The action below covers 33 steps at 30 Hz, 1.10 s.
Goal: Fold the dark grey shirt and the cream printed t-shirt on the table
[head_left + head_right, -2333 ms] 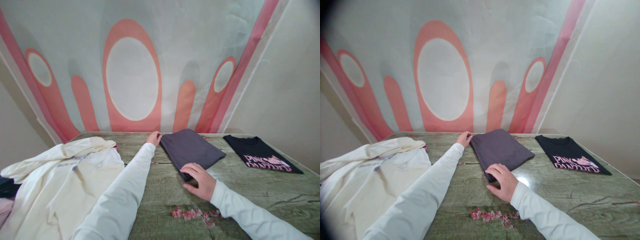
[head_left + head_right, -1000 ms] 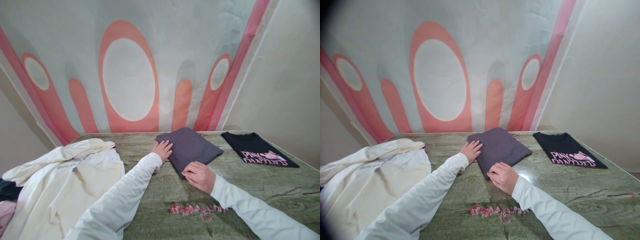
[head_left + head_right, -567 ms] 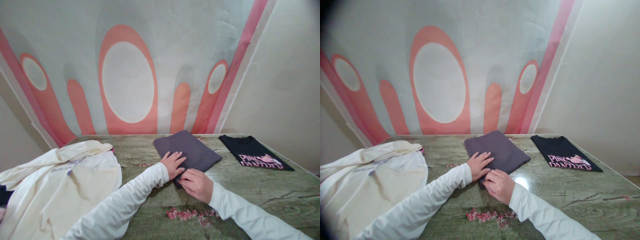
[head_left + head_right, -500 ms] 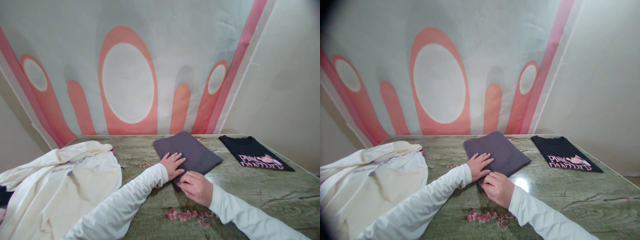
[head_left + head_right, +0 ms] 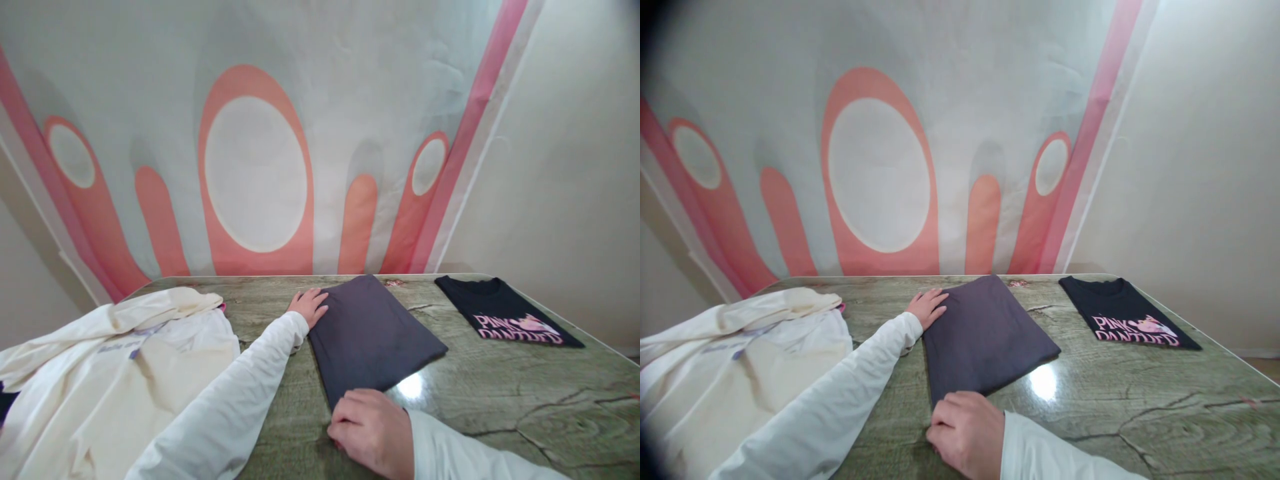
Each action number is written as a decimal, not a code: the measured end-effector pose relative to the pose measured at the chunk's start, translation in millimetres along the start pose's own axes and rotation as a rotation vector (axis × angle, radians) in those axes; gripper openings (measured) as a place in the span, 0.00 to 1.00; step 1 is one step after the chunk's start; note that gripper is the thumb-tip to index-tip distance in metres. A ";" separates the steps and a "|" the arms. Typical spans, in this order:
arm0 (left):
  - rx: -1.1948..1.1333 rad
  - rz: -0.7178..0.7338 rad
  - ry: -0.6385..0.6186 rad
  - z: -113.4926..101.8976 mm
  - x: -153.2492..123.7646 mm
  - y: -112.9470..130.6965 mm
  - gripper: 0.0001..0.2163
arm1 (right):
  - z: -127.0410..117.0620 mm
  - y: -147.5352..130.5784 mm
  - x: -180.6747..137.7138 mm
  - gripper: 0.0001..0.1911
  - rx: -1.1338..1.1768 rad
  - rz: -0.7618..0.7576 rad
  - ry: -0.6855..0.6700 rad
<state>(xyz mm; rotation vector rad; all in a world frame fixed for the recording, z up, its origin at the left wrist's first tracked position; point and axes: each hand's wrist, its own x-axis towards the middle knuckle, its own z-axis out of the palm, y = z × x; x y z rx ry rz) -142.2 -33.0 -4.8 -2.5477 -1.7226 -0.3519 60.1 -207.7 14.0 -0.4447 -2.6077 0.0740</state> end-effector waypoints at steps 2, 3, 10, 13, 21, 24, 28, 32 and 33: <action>-0.055 -0.038 0.067 0.6 2.8 -8.0 0.19 | -4.3 0.8 3.1 0.05 0.025 0.019 0.003; -0.088 -0.066 0.107 0.6 3.8 -12.9 0.18 | -9.9 6.8 4.7 0.05 0.048 0.051 0.010; -0.186 -0.199 0.240 0.0 3.3 -48.3 0.10 | -53.6 153.5 7.1 0.10 0.115 0.464 0.031; -0.200 -0.204 0.263 0.8 2.4 -53.8 0.09 | -48.6 218.2 3.1 0.14 -0.024 0.849 -0.007; -0.249 -0.133 0.289 4.6 5.1 -55.2 0.10 | -29.5 251.9 -17.9 0.23 -0.091 1.074 -0.053; -0.266 -0.076 0.276 4.9 6.0 -53.8 0.11 | -32.3 245.3 -35.8 0.20 -0.012 1.028 -0.073; -0.306 -0.050 0.246 4.5 6.6 -50.4 0.10 | -36.2 217.1 -64.5 0.22 0.075 0.982 -0.053; -0.400 -0.016 0.207 3.8 6.0 -41.6 0.09 | -40.8 165.8 -91.9 0.25 0.011 0.902 -0.053; -0.421 -0.001 0.195 3.3 5.8 -38.8 0.09 | -43.8 154.7 -97.4 0.27 -0.019 0.891 -0.069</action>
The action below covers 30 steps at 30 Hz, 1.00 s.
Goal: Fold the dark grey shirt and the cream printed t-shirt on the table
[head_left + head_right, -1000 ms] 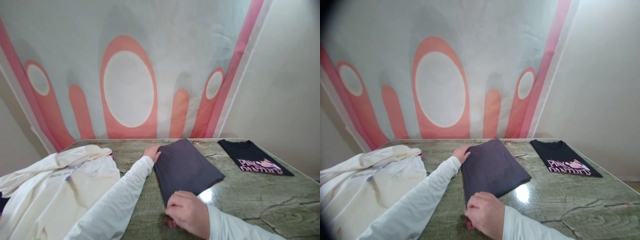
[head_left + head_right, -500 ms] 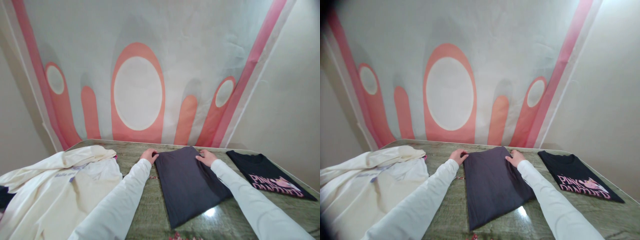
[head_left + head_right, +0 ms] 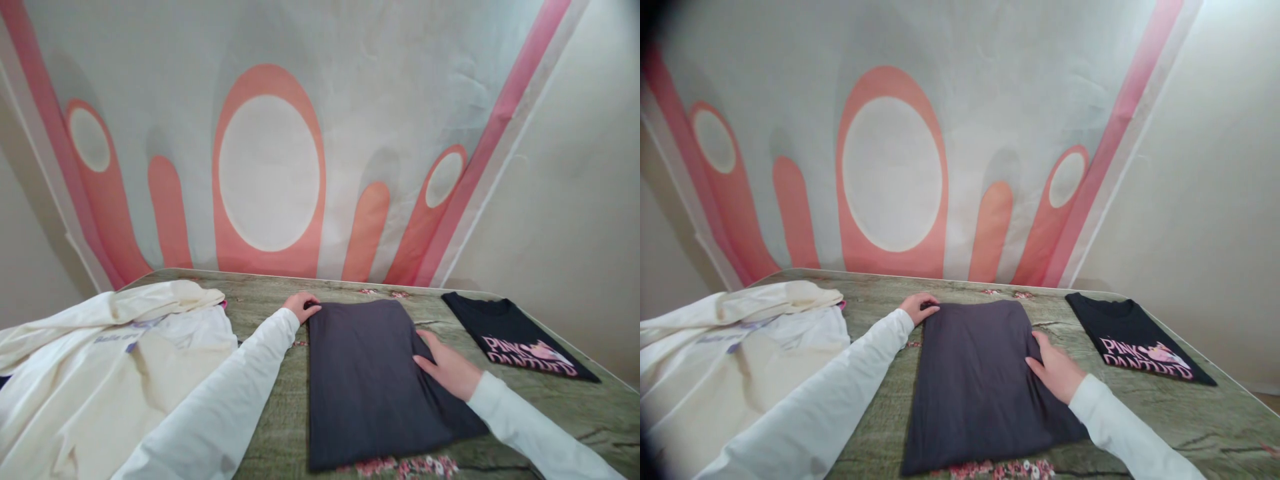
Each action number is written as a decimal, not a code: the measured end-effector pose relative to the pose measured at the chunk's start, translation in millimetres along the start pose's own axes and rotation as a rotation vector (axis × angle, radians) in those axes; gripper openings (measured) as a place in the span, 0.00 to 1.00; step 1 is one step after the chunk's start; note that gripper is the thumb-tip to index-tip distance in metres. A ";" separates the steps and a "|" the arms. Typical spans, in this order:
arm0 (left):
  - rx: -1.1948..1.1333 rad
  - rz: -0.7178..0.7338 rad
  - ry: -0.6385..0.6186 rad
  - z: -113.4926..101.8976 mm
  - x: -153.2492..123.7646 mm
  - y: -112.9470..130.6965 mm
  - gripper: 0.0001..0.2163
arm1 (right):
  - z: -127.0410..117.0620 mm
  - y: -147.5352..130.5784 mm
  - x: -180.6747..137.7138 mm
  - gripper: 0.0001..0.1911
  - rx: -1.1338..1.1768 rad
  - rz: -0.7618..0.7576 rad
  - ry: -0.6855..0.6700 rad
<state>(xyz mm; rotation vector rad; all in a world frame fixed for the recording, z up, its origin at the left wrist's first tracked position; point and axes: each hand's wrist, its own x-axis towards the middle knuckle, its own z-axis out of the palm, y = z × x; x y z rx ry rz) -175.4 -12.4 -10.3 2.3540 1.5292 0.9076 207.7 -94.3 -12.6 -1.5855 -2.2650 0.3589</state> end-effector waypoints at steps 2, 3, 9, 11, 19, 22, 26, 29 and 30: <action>-0.028 0.018 -0.023 0.8 -0.3 5.3 0.08 | -8.8 -2.3 -14.9 0.28 -0.058 -0.017 -0.040; -0.033 0.029 -0.023 0.9 -0.2 7.5 0.08 | -14.7 -1.9 -16.0 0.28 -0.084 -0.018 -0.066; -0.046 0.120 0.030 -0.1 1.0 10.8 0.06 | -39.6 5.3 50.4 0.11 -0.105 -0.094 0.082; -0.040 0.119 0.025 0.2 1.1 9.5 0.05 | -35.9 4.8 77.9 0.10 -0.029 -0.197 0.138; -0.057 0.031 0.037 6.0 -0.8 5.3 0.06 | -9.2 11.9 108.5 0.14 0.273 -0.204 0.088; -0.069 0.000 0.040 7.7 -0.3 6.4 0.07 | -4.0 17.6 106.5 0.15 0.305 -0.177 0.063; -0.058 -0.032 0.029 7.8 0.8 9.2 0.07 | 3.1 21.9 107.4 0.15 0.304 -0.174 0.083; -0.042 -0.042 0.041 7.7 0.8 10.4 0.07 | 7.4 22.2 108.9 0.13 0.285 -0.181 0.124; -0.035 -0.040 0.045 7.7 0.7 10.6 0.07 | 8.4 22.0 109.4 0.13 0.277 -0.179 0.138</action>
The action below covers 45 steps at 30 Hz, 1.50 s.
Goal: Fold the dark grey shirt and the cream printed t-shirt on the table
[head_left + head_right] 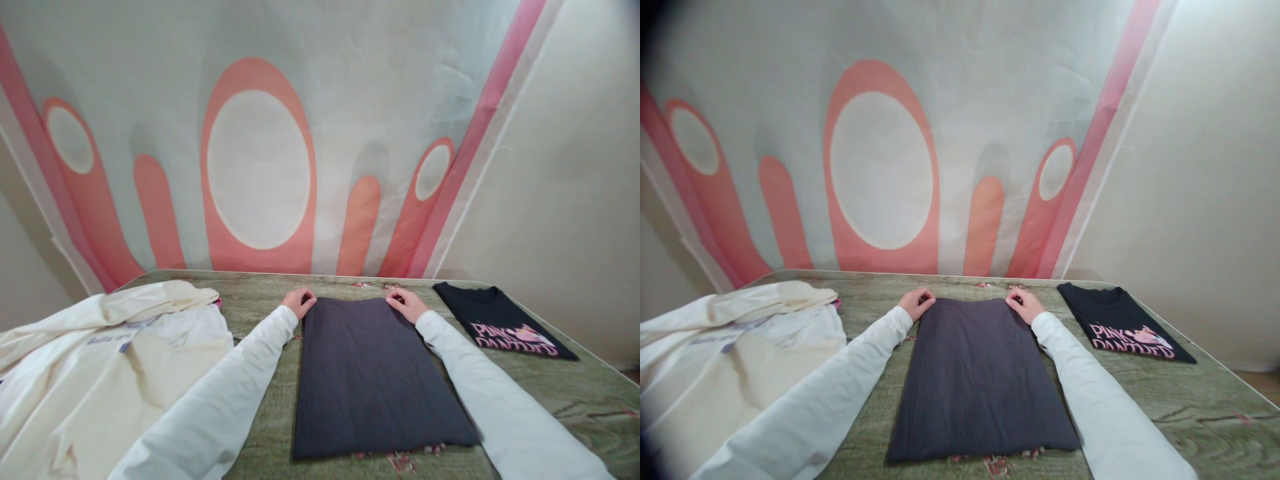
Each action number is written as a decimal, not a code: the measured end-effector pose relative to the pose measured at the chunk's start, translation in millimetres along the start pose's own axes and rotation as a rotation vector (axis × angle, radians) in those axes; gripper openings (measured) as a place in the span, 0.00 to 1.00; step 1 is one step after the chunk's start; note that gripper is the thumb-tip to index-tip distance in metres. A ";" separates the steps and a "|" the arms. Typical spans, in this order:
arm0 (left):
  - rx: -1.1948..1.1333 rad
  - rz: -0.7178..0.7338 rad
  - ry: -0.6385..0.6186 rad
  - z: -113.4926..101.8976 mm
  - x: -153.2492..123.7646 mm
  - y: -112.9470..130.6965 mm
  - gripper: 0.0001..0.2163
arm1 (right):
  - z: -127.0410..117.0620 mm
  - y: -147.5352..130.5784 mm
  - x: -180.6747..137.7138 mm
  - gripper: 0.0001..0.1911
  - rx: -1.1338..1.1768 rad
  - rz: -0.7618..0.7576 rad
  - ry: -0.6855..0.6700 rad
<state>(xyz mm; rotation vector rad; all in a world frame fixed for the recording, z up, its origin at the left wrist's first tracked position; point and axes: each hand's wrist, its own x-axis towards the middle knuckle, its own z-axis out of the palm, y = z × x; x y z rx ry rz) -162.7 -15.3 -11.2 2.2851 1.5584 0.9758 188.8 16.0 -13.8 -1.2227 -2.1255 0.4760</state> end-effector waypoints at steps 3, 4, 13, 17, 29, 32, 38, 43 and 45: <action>0.025 0.017 0.009 0.3 -0.3 -0.3 0.06 | 3.1 1.3 1.6 0.12 -0.030 0.004 0.026; 0.032 0.022 0.013 0.5 -0.3 -0.7 0.06 | 4.2 2.3 2.4 0.12 -0.041 0.007 0.031; 0.107 -0.002 0.042 5.2 0.5 -3.2 0.05 | 16.6 14.6 10.1 0.08 -0.116 0.078 0.115; 0.168 0.013 0.009 0.9 -0.6 1.4 0.05 | 16.8 13.6 8.6 0.09 -0.111 0.083 0.125; 0.358 0.300 -0.361 4.6 -41.7 122.7 0.26 | 9.7 8.4 3.7 0.17 -0.027 0.048 0.084; 0.347 0.325 -0.408 16.5 -58.2 134.4 0.29 | 7.0 6.1 2.5 0.16 -0.009 0.016 0.042; 0.369 0.343 -0.441 13.5 -57.6 127.2 0.29 | 6.7 4.5 5.2 0.15 -0.051 0.009 0.032; 0.373 0.393 -0.456 11.8 -46.7 111.7 0.29 | 11.0 3.7 5.9 0.16 -0.092 0.022 0.050; 0.388 0.365 -0.421 10.6 -41.0 100.6 0.28 | 10.3 3.2 5.1 0.15 -0.108 0.028 0.083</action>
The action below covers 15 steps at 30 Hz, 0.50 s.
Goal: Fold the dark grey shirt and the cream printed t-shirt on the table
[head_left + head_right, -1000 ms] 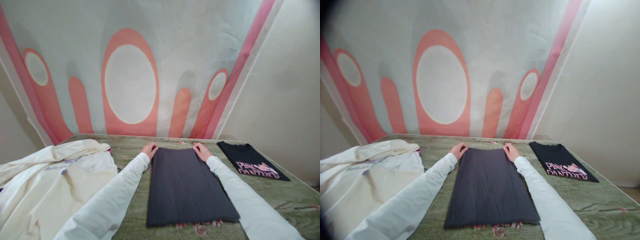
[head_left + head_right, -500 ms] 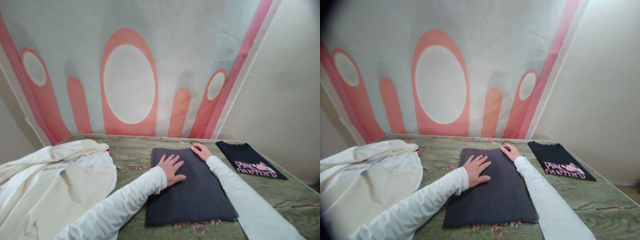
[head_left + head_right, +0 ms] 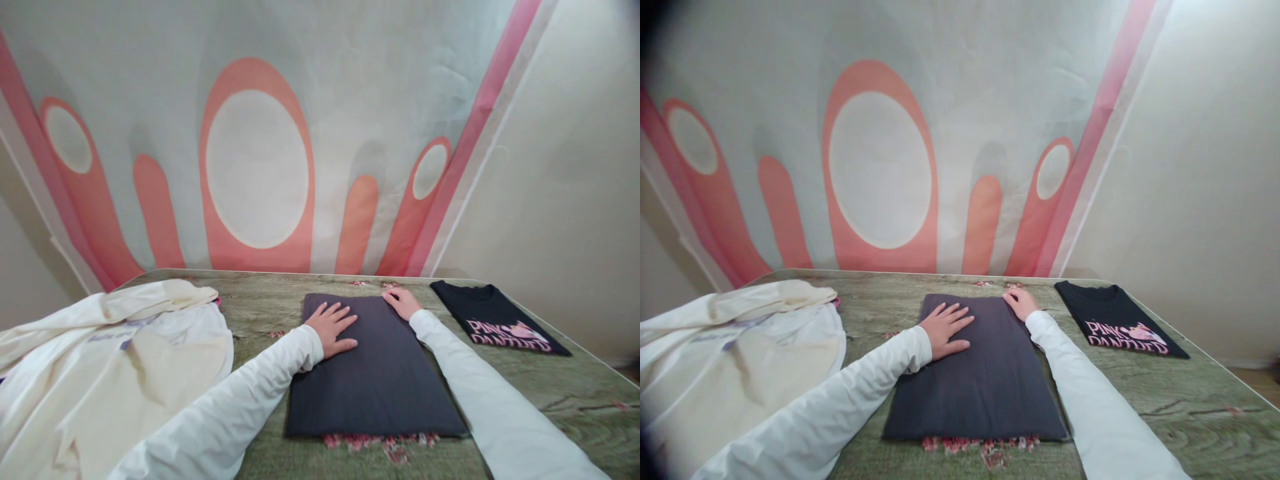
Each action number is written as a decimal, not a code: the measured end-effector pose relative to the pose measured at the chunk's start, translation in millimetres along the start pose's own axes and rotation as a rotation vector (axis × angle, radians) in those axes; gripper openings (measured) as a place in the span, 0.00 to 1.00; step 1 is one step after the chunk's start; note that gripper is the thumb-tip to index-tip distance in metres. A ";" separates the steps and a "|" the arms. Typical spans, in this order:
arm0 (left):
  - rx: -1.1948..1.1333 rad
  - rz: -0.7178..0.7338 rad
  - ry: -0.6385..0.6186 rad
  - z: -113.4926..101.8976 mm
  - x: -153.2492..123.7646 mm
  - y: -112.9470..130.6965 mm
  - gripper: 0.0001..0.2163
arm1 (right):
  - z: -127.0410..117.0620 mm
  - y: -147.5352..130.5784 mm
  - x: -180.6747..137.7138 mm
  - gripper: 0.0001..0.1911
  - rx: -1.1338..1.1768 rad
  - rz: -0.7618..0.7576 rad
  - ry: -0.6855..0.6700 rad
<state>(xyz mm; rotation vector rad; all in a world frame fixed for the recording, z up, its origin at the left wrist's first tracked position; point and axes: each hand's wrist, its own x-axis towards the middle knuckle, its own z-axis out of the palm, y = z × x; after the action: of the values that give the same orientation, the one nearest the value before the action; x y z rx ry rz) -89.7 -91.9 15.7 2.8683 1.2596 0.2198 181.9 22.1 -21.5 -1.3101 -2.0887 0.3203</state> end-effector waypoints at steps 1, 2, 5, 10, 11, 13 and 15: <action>0.006 -0.028 0.014 1.2 0.6 -7.0 0.28 | -1.5 -0.4 -0.2 0.15 -0.006 0.001 0.017; 0.011 -0.056 0.025 2.5 1.2 -14.2 0.28 | -3.6 -1.1 -0.2 0.14 -0.011 0.000 0.033; 0.022 -0.130 0.058 7.1 2.6 -34.8 0.27 | -11.4 -7.9 0.4 0.12 -0.027 -0.017 0.067; 0.025 -0.245 0.069 12.0 3.5 -55.5 0.25 | -8.2 -39.9 -6.4 0.17 -0.082 -0.267 -0.071; 0.018 -0.254 0.060 12.2 3.4 -57.5 0.24 | -4.7 -46.9 -9.0 0.18 -0.103 -0.317 -0.140; 0.000 -0.258 0.049 12.9 3.1 -60.7 0.24 | 2.5 -56.9 -13.8 0.21 -0.155 -0.344 -0.264; -0.012 -0.271 0.050 14.8 3.2 -64.1 0.25 | 7.8 -59.4 -16.2 0.24 -0.212 -0.301 -0.318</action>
<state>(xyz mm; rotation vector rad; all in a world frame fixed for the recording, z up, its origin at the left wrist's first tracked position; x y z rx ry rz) -132.7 -45.3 -2.2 2.6572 1.6288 0.2949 139.3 -19.1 -3.2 -1.0902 -2.6093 0.1880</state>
